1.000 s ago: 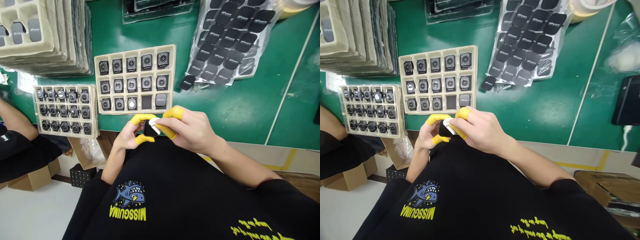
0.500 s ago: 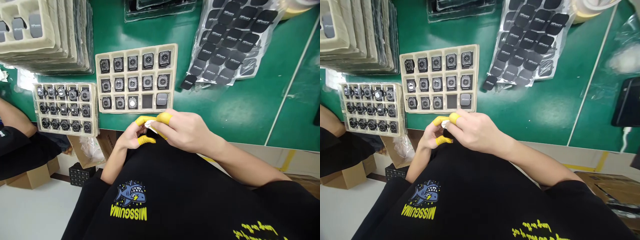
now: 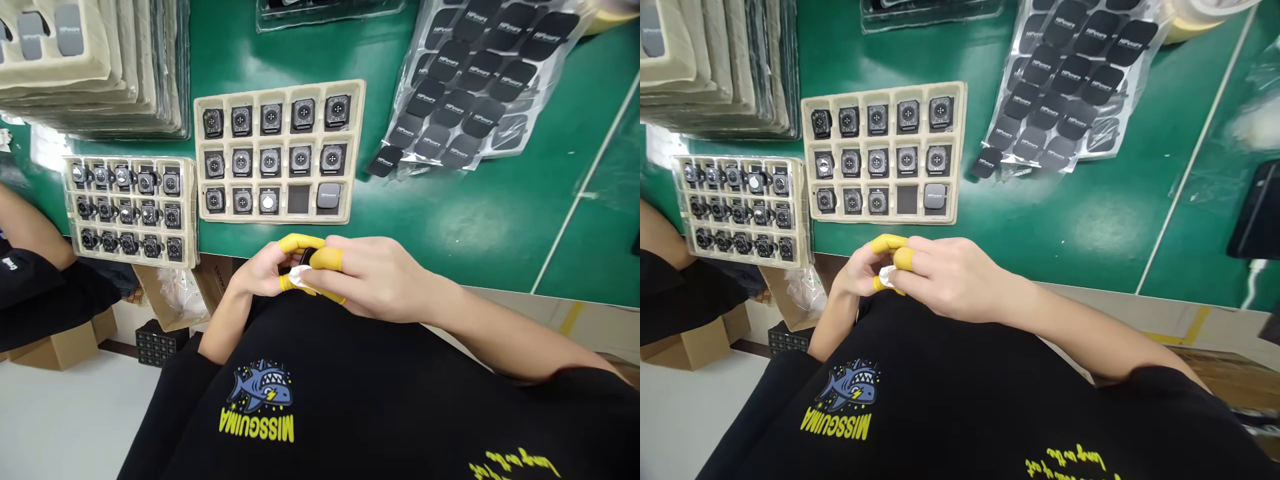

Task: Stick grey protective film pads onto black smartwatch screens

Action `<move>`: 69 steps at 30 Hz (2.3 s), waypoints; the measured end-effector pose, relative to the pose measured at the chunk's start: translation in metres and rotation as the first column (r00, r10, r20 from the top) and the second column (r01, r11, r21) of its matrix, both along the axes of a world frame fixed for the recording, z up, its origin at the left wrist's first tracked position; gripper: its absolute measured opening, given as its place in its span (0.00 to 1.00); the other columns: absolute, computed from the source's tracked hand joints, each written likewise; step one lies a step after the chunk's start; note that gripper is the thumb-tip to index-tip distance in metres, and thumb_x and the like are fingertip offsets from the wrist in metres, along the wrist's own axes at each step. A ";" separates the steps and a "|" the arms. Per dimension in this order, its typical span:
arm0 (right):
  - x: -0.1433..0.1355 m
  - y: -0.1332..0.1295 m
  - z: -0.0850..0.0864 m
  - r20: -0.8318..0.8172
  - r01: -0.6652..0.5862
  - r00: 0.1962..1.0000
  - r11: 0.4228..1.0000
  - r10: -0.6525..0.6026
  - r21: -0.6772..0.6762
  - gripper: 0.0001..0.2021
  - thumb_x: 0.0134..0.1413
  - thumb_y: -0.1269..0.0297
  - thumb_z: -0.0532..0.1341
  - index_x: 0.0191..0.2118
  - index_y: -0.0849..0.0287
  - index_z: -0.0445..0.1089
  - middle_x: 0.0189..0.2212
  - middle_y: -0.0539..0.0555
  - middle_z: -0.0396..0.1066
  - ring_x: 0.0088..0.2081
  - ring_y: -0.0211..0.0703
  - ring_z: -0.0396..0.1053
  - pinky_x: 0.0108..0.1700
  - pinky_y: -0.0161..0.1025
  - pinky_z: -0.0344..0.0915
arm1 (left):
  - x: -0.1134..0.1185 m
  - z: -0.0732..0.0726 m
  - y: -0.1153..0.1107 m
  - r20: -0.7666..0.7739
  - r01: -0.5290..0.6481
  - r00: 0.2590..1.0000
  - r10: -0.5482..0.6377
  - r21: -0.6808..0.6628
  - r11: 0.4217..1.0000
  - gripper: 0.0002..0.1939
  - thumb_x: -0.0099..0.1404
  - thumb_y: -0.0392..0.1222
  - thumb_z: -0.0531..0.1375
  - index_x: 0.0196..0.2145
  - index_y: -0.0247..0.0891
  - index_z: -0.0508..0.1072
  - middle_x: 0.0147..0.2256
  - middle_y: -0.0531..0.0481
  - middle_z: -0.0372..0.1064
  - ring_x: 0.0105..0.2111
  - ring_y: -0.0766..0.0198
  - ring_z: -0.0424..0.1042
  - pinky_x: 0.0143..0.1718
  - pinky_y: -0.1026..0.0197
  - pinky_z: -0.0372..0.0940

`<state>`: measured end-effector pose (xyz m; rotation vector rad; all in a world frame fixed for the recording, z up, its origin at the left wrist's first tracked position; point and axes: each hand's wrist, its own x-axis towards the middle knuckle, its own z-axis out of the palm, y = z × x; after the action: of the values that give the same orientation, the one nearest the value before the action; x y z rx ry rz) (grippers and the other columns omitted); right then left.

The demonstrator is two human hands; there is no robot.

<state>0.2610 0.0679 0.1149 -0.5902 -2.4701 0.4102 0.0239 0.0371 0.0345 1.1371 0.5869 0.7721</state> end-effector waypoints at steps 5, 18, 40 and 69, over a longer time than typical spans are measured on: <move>0.000 0.004 -0.004 0.043 0.096 0.994 0.992 -0.099 0.079 0.11 0.77 0.73 0.58 0.45 0.59 0.79 0.29 0.50 0.70 0.35 0.42 0.68 0.30 0.40 0.53 | 0.000 -0.005 -0.003 -0.073 -0.080 0.994 0.079 -0.008 0.997 0.40 0.61 0.58 0.80 0.64 0.43 0.75 0.50 0.44 0.83 0.44 0.54 0.85 0.45 0.57 0.80; 0.017 -0.004 0.004 0.038 0.074 0.997 0.996 -0.072 -0.052 0.11 0.80 0.69 0.58 0.46 0.58 0.78 0.31 0.51 0.73 0.32 0.40 0.67 0.31 0.40 0.58 | -0.007 0.002 0.000 -0.047 -0.075 0.996 0.073 -0.036 0.997 0.39 0.59 0.56 0.82 0.64 0.46 0.77 0.53 0.42 0.83 0.45 0.53 0.87 0.47 0.57 0.82; 0.025 -0.007 0.011 -0.025 0.157 0.987 0.980 -0.161 -0.122 0.06 0.76 0.70 0.62 0.51 0.57 0.76 0.37 0.52 0.78 0.30 0.38 0.69 0.30 0.38 0.61 | -0.012 0.014 0.001 -0.089 -0.109 0.990 0.105 -0.039 0.993 0.38 0.57 0.59 0.82 0.60 0.44 0.79 0.46 0.45 0.83 0.39 0.54 0.87 0.38 0.57 0.83; 0.011 -0.025 0.000 -0.114 0.246 0.959 0.962 -0.260 -0.117 0.06 0.75 0.70 0.64 0.51 0.57 0.79 0.35 0.51 0.76 0.32 0.39 0.70 0.32 0.37 0.63 | -0.002 0.013 -0.001 -0.086 -0.204 0.974 0.208 0.052 0.978 0.39 0.61 0.59 0.80 0.65 0.45 0.76 0.46 0.46 0.84 0.43 0.55 0.87 0.42 0.60 0.82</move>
<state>0.2719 0.0425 0.1147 -0.8827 -2.2244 0.4580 0.0215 0.0361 0.0477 1.1672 0.7769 0.9177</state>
